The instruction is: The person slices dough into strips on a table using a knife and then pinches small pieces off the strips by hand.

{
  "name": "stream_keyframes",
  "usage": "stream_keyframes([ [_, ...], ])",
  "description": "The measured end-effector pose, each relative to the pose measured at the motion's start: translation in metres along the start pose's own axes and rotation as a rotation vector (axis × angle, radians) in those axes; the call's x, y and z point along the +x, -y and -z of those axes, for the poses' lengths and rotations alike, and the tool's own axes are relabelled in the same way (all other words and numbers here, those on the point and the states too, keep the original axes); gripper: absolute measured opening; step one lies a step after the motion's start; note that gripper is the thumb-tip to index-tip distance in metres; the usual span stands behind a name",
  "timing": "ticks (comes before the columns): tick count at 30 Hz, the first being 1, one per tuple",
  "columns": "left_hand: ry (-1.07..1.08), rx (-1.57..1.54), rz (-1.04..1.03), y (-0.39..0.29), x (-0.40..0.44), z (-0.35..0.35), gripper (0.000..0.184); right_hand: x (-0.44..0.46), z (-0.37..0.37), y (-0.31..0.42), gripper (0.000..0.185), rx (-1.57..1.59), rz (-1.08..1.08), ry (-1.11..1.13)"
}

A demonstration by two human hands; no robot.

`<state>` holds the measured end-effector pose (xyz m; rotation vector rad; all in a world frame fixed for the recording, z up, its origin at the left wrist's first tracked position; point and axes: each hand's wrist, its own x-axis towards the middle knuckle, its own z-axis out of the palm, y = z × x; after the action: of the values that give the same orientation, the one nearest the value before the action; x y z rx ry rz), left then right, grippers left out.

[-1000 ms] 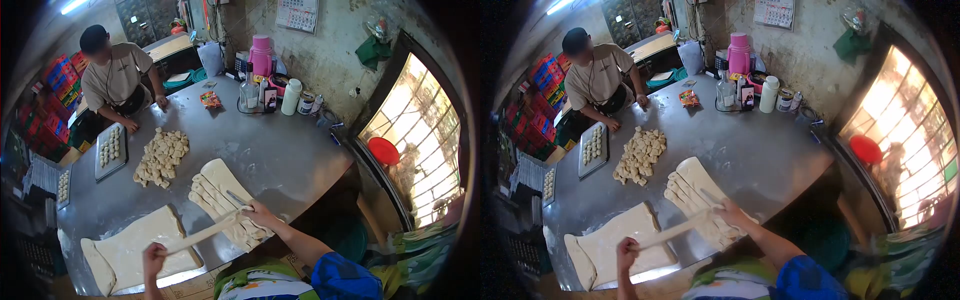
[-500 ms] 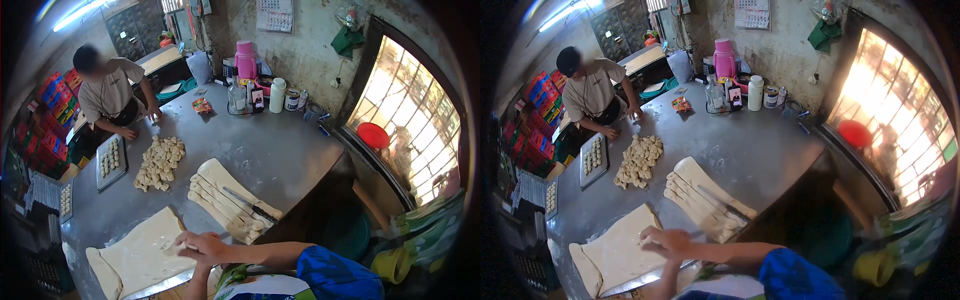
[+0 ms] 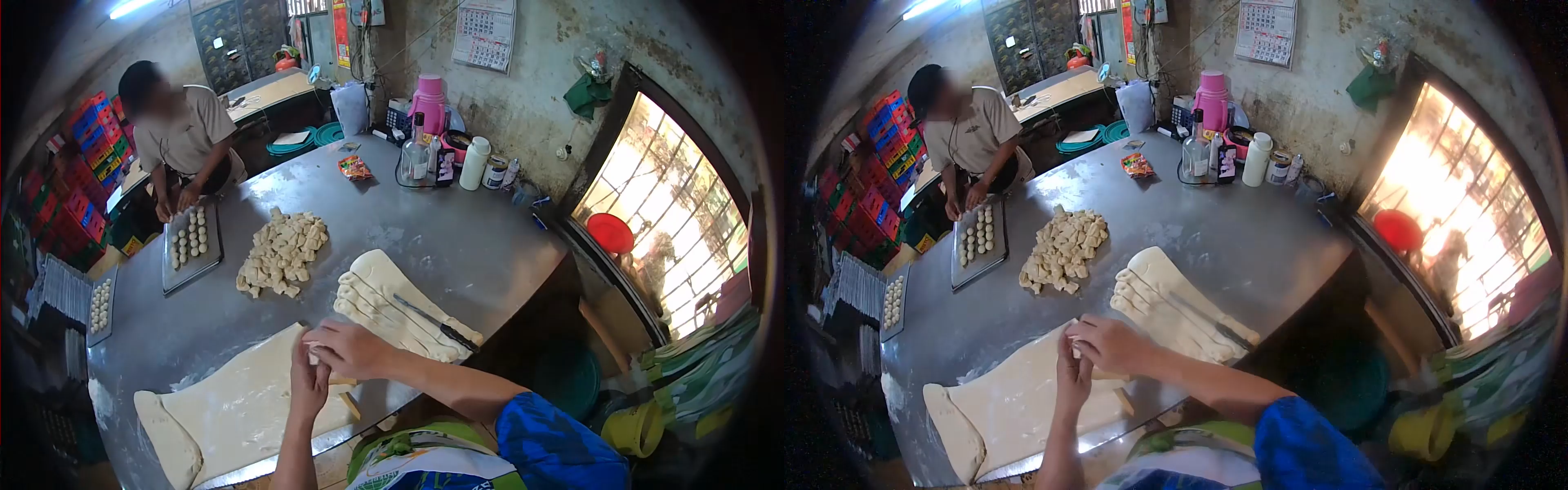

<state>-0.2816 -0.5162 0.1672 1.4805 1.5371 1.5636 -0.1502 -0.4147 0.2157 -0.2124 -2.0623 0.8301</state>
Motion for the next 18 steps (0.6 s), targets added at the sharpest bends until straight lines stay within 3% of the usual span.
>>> stream_keyframes([
  [2, 0.175, 0.094, 0.003, -0.002, -0.001, 0.004, 0.031, -0.017, 0.008, -0.001, 0.019, 0.046, -0.169, 0.082],
  [8, 0.2, 0.33, 0.117, -0.037, -0.006, -0.026, 0.022, -0.049, 0.024, -0.014, 0.023, -0.171, 0.031, 0.097],
  [12, -0.018, 0.054, 0.055, -0.015, -0.02, -0.061, 0.011, -0.066, 0.024, -0.01, 0.025, 0.056, -0.274, 0.034],
  [13, -0.01, 0.141, 0.098, 0.004, -0.032, -0.067, 0.009, -0.075, 0.026, -0.013, 0.025, 0.06, -0.276, 0.033],
  [15, -0.008, 0.237, 0.138, 0.018, -0.051, -0.07, 0.008, -0.092, 0.025, -0.037, 0.026, -0.137, -0.426, 0.294],
  [17, 0.417, 0.567, 0.269, 0.002, -0.059, -0.069, 0.024, -0.109, 0.02, -0.067, 0.027, -0.34, -0.567, 0.555],
  [18, 0.42, 0.572, 0.269, -0.006, -0.059, -0.07, 0.024, -0.123, 0.016, -0.083, 0.027, -0.336, -0.567, 0.552],
])
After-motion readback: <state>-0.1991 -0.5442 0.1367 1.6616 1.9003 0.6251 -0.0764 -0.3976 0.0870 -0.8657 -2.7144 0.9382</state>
